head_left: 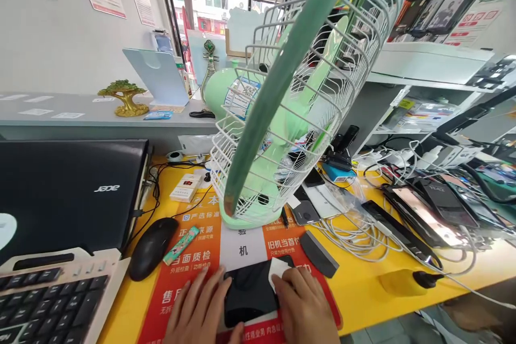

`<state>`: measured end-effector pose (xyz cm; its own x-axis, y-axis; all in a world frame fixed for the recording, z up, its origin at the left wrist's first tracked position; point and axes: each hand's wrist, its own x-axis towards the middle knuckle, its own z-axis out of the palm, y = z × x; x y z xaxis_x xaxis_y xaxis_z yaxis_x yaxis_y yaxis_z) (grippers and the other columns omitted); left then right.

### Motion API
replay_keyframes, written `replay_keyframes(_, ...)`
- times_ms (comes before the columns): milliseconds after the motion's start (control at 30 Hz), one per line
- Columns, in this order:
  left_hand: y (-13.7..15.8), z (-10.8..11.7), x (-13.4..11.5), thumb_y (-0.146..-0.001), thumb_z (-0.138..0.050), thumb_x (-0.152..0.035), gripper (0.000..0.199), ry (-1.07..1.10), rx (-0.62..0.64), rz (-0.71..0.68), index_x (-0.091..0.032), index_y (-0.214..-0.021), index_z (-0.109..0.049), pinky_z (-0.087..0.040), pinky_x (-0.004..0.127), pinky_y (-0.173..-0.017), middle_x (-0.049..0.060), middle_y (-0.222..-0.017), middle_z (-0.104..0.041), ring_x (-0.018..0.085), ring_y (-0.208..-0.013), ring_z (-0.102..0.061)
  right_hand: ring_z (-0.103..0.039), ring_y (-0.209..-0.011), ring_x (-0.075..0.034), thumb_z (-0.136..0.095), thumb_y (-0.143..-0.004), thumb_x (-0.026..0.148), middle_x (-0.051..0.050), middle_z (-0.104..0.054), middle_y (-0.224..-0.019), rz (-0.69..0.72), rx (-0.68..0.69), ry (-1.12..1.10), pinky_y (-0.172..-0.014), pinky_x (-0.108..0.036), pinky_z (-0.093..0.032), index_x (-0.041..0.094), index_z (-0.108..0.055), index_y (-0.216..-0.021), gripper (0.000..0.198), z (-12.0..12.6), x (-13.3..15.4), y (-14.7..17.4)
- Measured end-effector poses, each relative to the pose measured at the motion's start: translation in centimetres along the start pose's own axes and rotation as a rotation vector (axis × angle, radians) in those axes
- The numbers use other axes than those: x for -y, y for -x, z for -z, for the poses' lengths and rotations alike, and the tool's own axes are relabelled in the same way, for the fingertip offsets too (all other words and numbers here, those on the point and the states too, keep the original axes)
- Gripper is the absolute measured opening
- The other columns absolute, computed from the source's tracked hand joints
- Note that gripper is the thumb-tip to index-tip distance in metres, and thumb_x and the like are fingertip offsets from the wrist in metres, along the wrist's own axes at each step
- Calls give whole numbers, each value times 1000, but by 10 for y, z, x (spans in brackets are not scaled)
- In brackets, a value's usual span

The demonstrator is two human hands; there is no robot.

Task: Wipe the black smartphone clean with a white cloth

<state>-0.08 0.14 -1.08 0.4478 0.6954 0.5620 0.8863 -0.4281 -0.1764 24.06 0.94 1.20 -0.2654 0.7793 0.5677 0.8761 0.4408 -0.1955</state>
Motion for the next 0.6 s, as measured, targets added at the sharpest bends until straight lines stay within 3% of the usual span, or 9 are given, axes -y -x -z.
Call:
replay_keyframes(133, -7, 3, -2, -83, -56, -39, 52, 25, 98, 8, -20, -131, -57, -51, 42, -94, 1, -137, -64, 25, -124, -59, -52, -76, -19, -50, -88, 12, -1, -65, -82, 13, -47, -100, -68, -34, -35, 24, -65, -95, 21, -27, 35, -6)
replay_keyframes(233, -7, 2, -2, -82, -57, -35, 54, 92, 114, 24, -18, -133, -54, -51, 41, -93, 3, -134, -66, 25, -123, -60, -50, -73, -18, -50, -91, 16, 0, -63, -77, 86, -73, -129, -65, -34, -31, 23, -63, -90, 15, -33, 49, -8)
replay_keyframes(333, -8, 2, -1, -82, -59, -34, 55, 119, 103, 35, -17, -133, -53, -49, 42, -94, 3, -131, -68, 26, -121, -62, -51, -78, -18, -51, -92, 17, 1, -64, -80, 73, 13, -171, -68, -33, -32, 25, -63, -88, 14, -19, 35, -4)
replay_keyframes(467, -13, 7, -2, -83, -57, -35, 56, 136, 125, 49, -17, -135, -50, -44, 43, -97, 1, -132, -67, 25, -122, -60, -52, -89, -21, -53, -93, 14, -1, -65, -91, -78, 121, -127, -79, -33, -35, 26, -63, -93, 16, 8, -7, 2)
replay_keyframes(600, -15, 10, -2, -80, -55, -30, 61, 159, 169, 55, -16, -139, -47, -43, 44, -100, 2, -136, -65, 25, -126, -58, -51, -90, -23, -53, -93, 13, -4, -63, -88, -167, 79, -81, -79, -35, -35, 23, -64, -88, 16, 3, -17, -9)
